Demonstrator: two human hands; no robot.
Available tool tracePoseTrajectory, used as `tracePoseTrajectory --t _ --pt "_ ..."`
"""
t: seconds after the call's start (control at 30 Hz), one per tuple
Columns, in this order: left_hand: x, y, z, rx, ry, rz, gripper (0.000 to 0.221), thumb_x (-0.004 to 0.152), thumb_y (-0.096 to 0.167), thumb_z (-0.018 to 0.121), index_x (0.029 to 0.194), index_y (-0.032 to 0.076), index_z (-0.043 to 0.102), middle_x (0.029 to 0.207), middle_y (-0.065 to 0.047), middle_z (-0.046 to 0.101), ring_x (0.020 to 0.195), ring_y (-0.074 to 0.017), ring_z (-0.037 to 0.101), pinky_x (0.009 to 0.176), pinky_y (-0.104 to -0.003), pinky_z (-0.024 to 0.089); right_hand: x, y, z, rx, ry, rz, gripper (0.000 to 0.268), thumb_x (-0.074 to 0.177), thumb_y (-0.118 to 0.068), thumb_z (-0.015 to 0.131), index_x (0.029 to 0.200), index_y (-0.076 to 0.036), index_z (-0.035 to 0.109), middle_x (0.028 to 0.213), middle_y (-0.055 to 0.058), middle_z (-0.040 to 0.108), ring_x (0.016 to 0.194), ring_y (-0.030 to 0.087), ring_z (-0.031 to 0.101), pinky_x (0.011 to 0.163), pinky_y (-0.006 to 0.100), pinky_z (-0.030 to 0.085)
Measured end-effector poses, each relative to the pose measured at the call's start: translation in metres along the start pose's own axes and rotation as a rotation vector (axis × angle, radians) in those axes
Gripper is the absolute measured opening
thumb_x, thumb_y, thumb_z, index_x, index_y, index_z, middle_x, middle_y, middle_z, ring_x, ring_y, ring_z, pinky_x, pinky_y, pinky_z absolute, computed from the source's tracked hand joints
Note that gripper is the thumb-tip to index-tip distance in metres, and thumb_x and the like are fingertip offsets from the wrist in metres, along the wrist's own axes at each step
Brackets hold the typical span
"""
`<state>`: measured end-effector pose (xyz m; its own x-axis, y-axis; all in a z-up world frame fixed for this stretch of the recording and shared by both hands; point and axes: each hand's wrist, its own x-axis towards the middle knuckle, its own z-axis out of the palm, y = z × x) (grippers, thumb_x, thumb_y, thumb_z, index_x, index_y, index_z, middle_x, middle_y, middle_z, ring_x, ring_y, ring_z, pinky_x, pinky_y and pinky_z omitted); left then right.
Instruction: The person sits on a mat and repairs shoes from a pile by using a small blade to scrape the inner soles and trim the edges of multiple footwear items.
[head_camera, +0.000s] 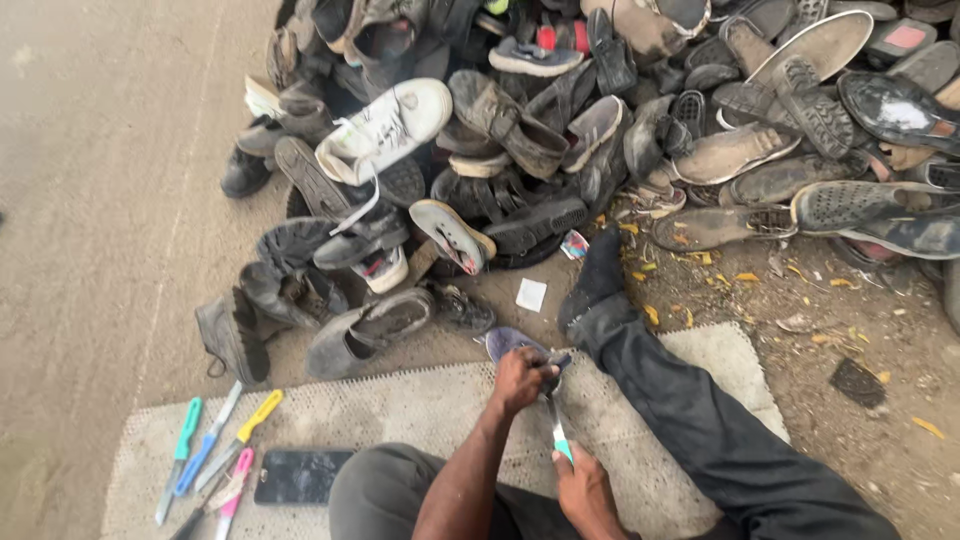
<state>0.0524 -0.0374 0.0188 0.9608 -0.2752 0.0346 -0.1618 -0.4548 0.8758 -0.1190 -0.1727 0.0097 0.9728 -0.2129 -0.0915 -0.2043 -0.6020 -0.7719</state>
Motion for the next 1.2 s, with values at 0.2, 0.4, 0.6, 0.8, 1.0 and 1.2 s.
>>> tracePoseTrajectory --t 0.2,0.4,0.6,0.8,1.0,1.2 --pt "-0.006 0.006 -0.005 -0.058 -0.120 -0.011 0.029 0.082 0.030 0.080 0.093 0.003 0.077 0.086 -0.016 0.071 0.078 -0.0309 0.069 0.072 -0.043 0.052 0.041 -0.044 -0.027 0.524 -0.267 0.639 0.021 0.099 -0.025 0.059 0.095 -0.007 0.067 0.060 0.007 0.053 0.045 0.019 0.042 0.045 0.039 0.032" --pt "-0.012 0.021 0.001 -0.180 0.016 -0.229 0.024 0.085 0.026 0.079 0.091 0.003 0.079 0.081 -0.013 0.073 0.074 -0.0246 0.068 0.069 -0.040 0.052 0.001 -0.036 0.010 0.312 -0.054 0.337 0.020 0.100 -0.026 0.061 0.090 -0.009 0.066 0.058 0.004 0.057 0.044 0.012 0.048 0.042 0.033 0.038" --pt "-0.008 0.015 0.009 -0.357 0.077 -0.211 0.023 0.083 0.023 0.080 0.096 0.003 0.080 0.087 -0.007 0.075 0.078 -0.0166 0.069 0.072 -0.034 0.055 0.025 -0.039 0.004 0.470 -0.126 0.558 0.019 0.101 -0.023 0.057 0.094 -0.009 0.069 0.058 0.008 0.057 0.039 0.017 0.047 0.038 0.037 0.035" --pt "-0.008 0.023 0.008 -0.312 0.152 -0.261 0.026 0.085 0.024 0.078 0.096 0.000 0.078 0.082 -0.014 0.073 0.076 -0.0222 0.070 0.072 -0.036 0.053 0.040 -0.059 0.009 0.491 -0.084 0.608 0.024 0.102 -0.026 0.057 0.093 -0.006 0.067 0.055 0.007 0.053 0.038 0.019 0.046 0.037 0.038 0.034" --pt "-0.016 0.023 0.012 -0.171 0.217 -0.186 0.029 0.084 0.028 0.078 0.096 0.002 0.078 0.091 -0.016 0.073 0.087 -0.0310 0.071 0.080 -0.041 0.053 0.017 -0.018 0.018 0.443 -0.110 0.528 0.024 0.099 -0.024 0.060 0.092 -0.003 0.068 0.056 0.009 0.054 0.047 0.020 0.049 0.045 0.040 0.038" --pt "-0.032 0.057 -0.031 0.533 -0.162 0.242 0.018 0.089 0.019 0.063 0.095 0.009 0.077 0.106 -0.008 0.071 0.111 -0.0294 0.062 0.099 -0.052 0.040 0.045 0.010 0.008 0.133 -0.038 0.197 0.021 0.095 -0.023 0.065 0.094 -0.003 0.072 0.066 0.009 0.064 0.058 0.018 0.059 0.058 0.036 0.046"
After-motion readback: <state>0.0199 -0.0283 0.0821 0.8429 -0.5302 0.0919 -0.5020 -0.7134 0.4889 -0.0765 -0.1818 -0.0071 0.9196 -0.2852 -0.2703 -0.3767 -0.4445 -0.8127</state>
